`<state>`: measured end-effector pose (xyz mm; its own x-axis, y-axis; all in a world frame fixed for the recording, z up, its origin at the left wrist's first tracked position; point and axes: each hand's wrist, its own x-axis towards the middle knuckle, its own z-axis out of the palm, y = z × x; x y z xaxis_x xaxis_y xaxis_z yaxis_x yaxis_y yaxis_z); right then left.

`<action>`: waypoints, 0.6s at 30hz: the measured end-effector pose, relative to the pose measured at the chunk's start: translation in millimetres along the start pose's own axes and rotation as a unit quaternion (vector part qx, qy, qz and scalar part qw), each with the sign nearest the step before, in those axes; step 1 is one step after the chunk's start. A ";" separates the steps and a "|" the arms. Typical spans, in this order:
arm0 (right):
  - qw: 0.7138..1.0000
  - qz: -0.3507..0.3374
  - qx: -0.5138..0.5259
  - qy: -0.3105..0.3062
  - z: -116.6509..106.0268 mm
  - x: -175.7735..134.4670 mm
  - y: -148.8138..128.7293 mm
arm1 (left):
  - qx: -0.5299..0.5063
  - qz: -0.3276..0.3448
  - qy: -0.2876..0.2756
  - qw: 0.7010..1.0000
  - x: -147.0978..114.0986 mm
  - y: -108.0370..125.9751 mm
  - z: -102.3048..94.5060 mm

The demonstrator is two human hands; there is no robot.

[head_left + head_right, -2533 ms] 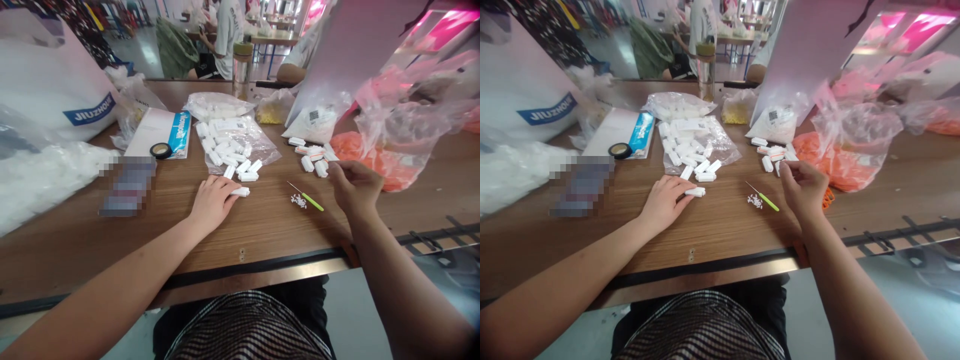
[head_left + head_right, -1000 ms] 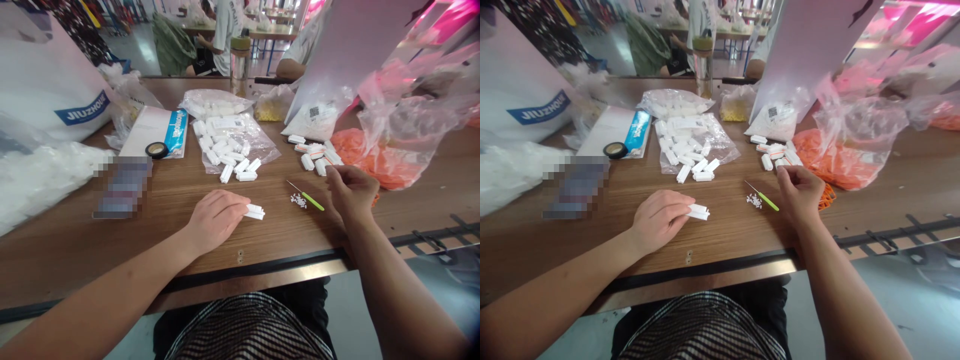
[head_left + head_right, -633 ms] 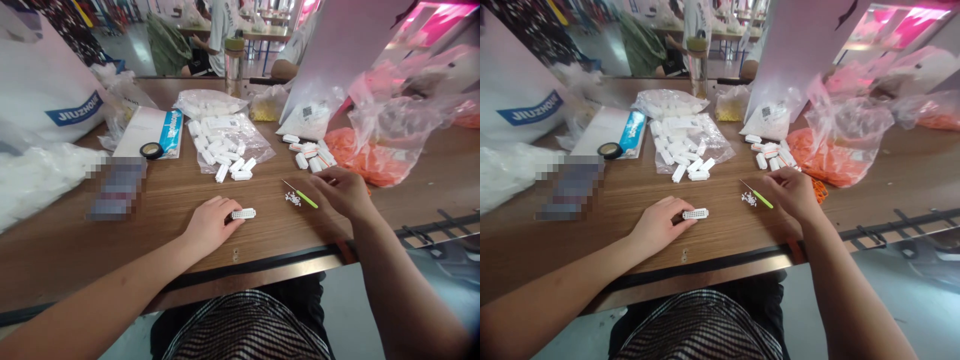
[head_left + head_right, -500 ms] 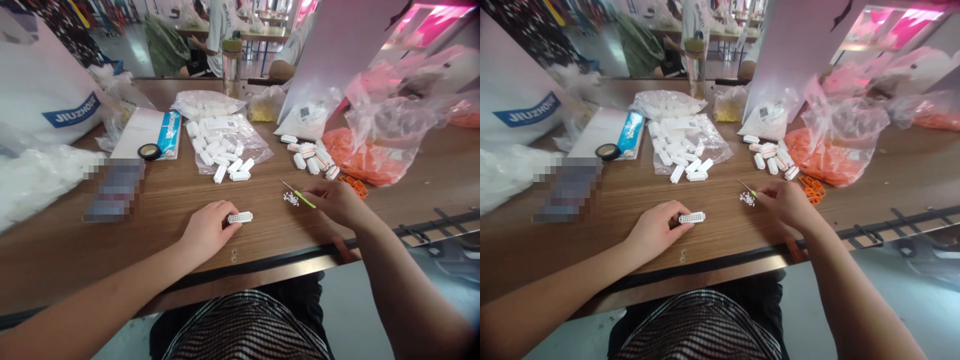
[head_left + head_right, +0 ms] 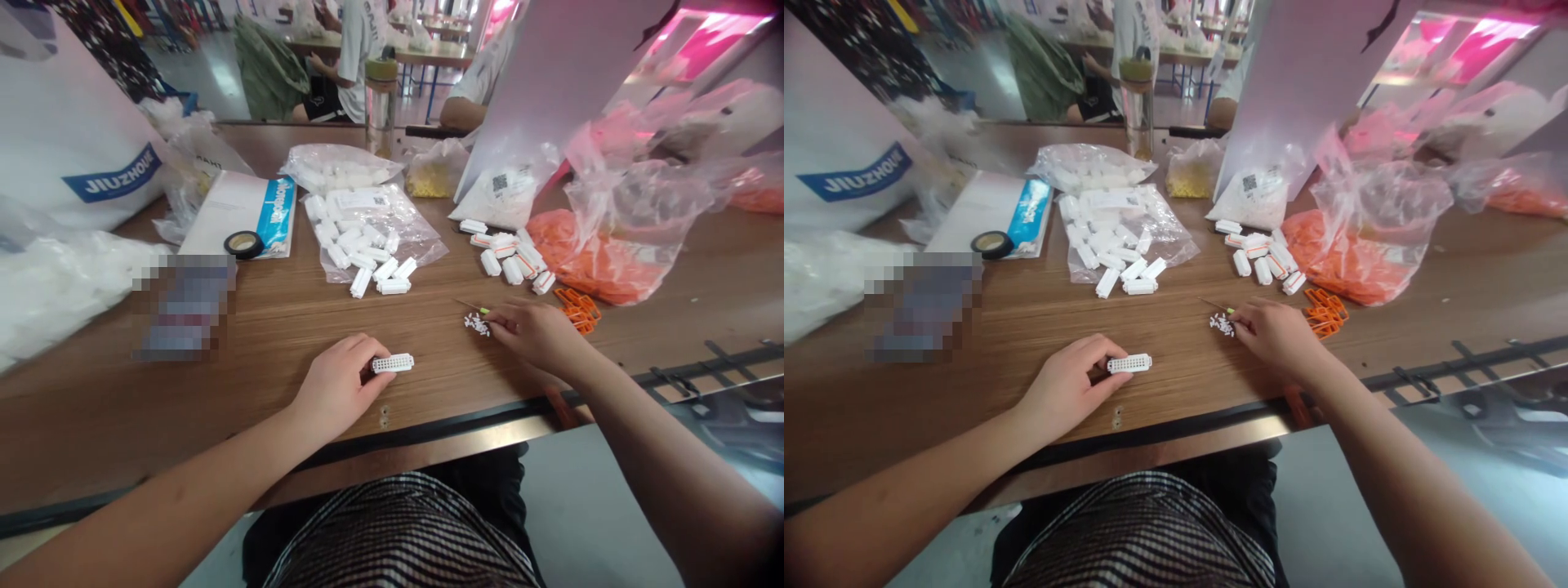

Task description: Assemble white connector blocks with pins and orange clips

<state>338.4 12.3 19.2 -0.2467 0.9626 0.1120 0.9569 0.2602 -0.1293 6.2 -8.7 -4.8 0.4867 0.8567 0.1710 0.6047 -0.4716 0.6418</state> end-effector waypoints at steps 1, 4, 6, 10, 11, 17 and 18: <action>1.000 -0.014 -0.007 -0.006 -0.7 -0.9 2.5 | -0.002 0.002 0.000 1.000 0.4 -0.3 0.3; 0.998 -0.059 0.001 -0.017 -2.9 -6.6 12.2 | 0.000 0.003 0.000 1.000 2.6 0.9 0.5; 0.998 -0.066 0.014 -0.020 -4.4 -11.8 15.9 | 0.004 -0.002 -0.007 1.000 4.3 2.9 0.0; 0.999 0.009 0.043 -0.005 -4.7 -19.2 11.0 | 0.011 -0.003 -0.013 1.000 5.8 6.3 -1.5; 0.999 0.028 0.045 -0.001 -4.0 -19.9 8.8 | 0.013 -0.002 -0.013 1.000 5.7 6.8 -1.8; 0.996 0.072 0.050 0.002 1.8 -18.9 8.1 | 0.014 -0.001 -0.025 1.000 3.8 6.2 -3.4; 0.996 0.076 0.052 0.000 2.3 -18.6 9.1 | 0.014 -0.003 -0.028 0.999 3.5 5.5 -3.8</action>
<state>351.4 -3.1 13.6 -0.1002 0.9914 0.0838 0.9618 0.1181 -0.2468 8.8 -7.5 2.2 0.5177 0.8465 0.1240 0.6242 -0.4729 0.6219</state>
